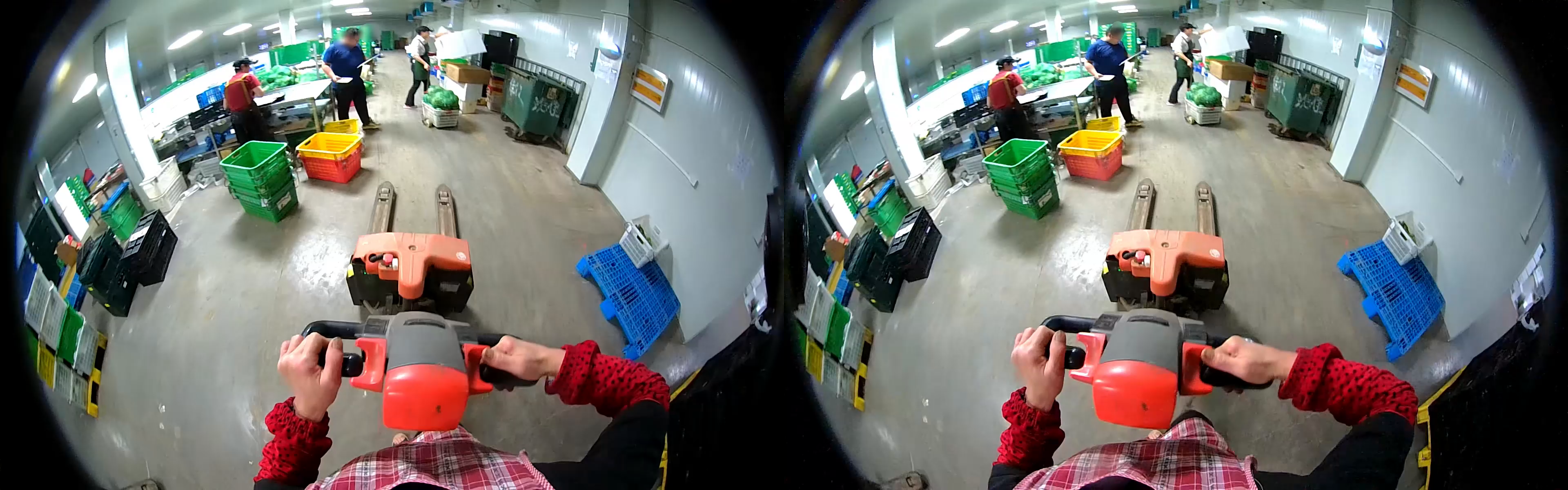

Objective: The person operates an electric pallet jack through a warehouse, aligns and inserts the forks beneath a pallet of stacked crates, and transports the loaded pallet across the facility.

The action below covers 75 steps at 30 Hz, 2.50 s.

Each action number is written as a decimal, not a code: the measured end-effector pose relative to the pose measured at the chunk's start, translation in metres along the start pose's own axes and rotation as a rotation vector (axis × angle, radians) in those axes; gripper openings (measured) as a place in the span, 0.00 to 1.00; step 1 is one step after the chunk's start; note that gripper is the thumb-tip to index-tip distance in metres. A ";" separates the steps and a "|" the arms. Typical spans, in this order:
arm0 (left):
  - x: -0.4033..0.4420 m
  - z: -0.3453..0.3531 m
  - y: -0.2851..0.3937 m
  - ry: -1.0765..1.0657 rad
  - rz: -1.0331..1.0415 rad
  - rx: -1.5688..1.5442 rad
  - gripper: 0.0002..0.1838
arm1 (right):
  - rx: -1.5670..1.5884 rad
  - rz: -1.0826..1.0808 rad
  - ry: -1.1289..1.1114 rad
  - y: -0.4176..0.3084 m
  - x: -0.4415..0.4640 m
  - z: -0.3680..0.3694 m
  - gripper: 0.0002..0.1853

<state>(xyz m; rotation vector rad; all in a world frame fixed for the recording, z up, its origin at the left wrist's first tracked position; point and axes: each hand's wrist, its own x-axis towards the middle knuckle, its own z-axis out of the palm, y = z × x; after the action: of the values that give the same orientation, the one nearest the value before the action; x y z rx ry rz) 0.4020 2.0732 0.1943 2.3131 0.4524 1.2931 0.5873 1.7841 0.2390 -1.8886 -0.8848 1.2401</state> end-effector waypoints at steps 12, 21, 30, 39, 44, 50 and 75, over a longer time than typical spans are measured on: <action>0.114 0.127 -0.038 -0.074 0.123 -0.055 0.13 | -0.026 -0.044 0.025 0.001 0.087 -0.154 0.36; 0.198 0.214 -0.063 -0.161 0.124 -0.114 0.09 | -0.074 -0.148 0.050 0.012 0.157 -0.257 0.34; 0.307 0.266 -0.138 -0.632 0.345 -0.363 0.21 | -0.109 -0.170 0.101 -0.004 0.214 -0.329 0.32; 0.356 0.294 -0.130 -0.581 0.366 -0.282 0.26 | -0.160 -0.212 0.079 -0.040 0.229 -0.382 0.32; 0.369 0.312 -0.116 -0.524 0.341 -0.237 0.28 | -0.180 -0.234 0.084 -0.038 0.231 -0.413 0.32; 0.393 0.358 -0.108 -0.473 0.319 -0.197 0.27 | -0.180 -0.265 0.072 -0.037 0.256 -0.477 0.32; 0.561 0.489 -0.174 -0.414 0.238 -0.221 0.29 | -0.067 -0.219 0.004 -0.087 0.394 -0.649 0.33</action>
<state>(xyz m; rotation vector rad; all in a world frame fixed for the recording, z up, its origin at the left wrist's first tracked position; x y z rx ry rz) 1.0955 2.3834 0.2774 2.4050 -0.1003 0.8697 1.3026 2.0393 0.3232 -1.7901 -1.1113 1.0865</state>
